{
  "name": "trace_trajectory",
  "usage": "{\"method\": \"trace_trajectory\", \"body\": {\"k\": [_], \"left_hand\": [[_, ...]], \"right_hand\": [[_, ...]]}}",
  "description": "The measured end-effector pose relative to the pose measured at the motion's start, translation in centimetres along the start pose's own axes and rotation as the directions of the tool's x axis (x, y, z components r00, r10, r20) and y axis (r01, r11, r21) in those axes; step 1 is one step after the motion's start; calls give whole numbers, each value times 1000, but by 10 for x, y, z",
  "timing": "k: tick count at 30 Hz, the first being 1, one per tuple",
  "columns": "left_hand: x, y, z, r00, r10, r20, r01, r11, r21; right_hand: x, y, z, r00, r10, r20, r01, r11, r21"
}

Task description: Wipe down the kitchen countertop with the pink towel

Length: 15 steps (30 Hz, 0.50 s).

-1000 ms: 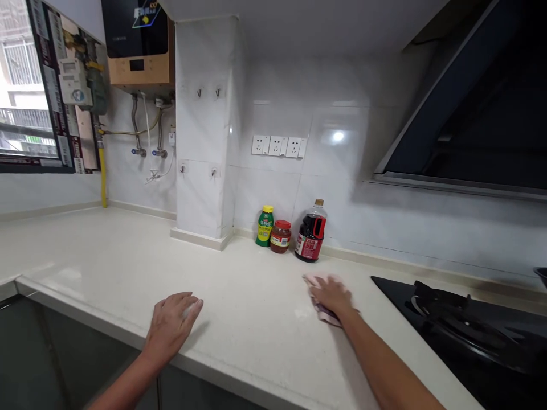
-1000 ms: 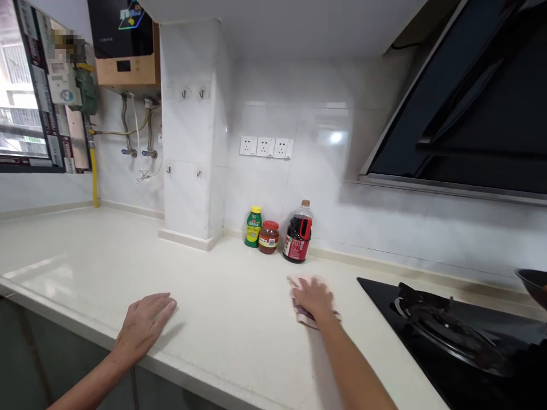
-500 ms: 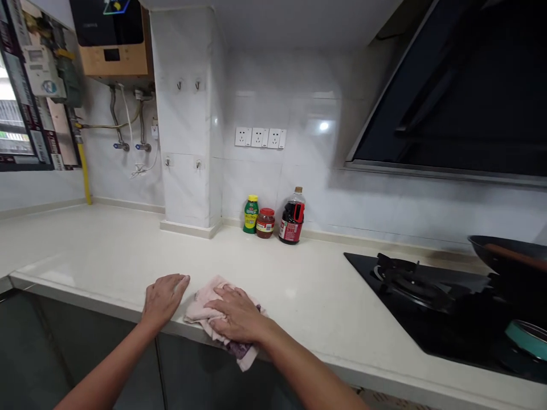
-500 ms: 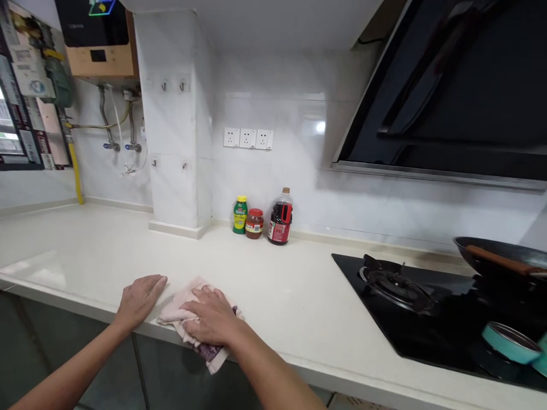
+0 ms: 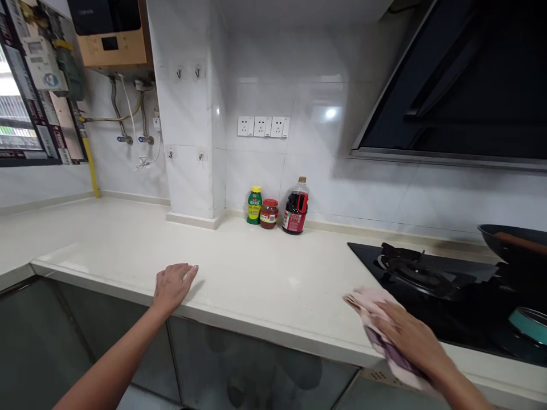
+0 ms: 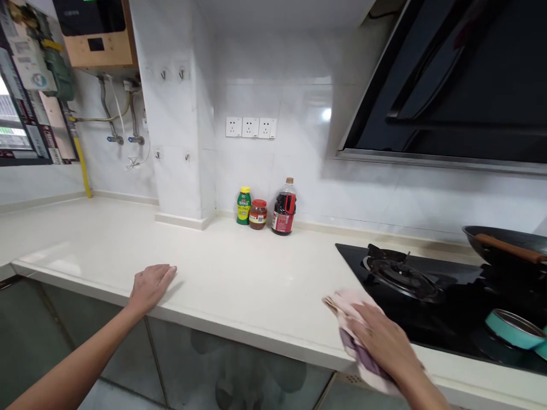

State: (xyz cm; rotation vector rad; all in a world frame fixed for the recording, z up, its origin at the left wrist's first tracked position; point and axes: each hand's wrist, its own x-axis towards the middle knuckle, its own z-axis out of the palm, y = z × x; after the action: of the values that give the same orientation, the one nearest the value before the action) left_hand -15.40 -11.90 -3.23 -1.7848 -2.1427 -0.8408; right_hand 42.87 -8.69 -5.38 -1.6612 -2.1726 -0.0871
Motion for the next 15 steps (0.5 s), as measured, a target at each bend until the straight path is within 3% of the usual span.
{"method": "trace_trajectory", "body": {"k": [3, 6, 10, 12, 15], "left_hand": [[0, -1, 3, 999, 35, -21, -35, 999, -7], [-1, 1, 4, 999, 36, -26, -37, 999, -23], [-2, 4, 2, 999, 44, -21, -45, 998, -51], [-3, 3, 2, 999, 49, -22, -50, 997, -59], [-2, 3, 1, 998, 47, -29, -49, 997, -59]], "right_hand": [[-49, 23, 14, 986, -14, -164, 5, 999, -53], [-71, 3, 31, 970, -25, -240, 2, 995, -98], [-56, -79, 46, 959, -149, -240, 140, 989, -54], [-41, -136, 52, 935, -285, -209, 290, 957, -8], [-17, -228, 61, 905, -395, -158, 412, 906, 98]]}}
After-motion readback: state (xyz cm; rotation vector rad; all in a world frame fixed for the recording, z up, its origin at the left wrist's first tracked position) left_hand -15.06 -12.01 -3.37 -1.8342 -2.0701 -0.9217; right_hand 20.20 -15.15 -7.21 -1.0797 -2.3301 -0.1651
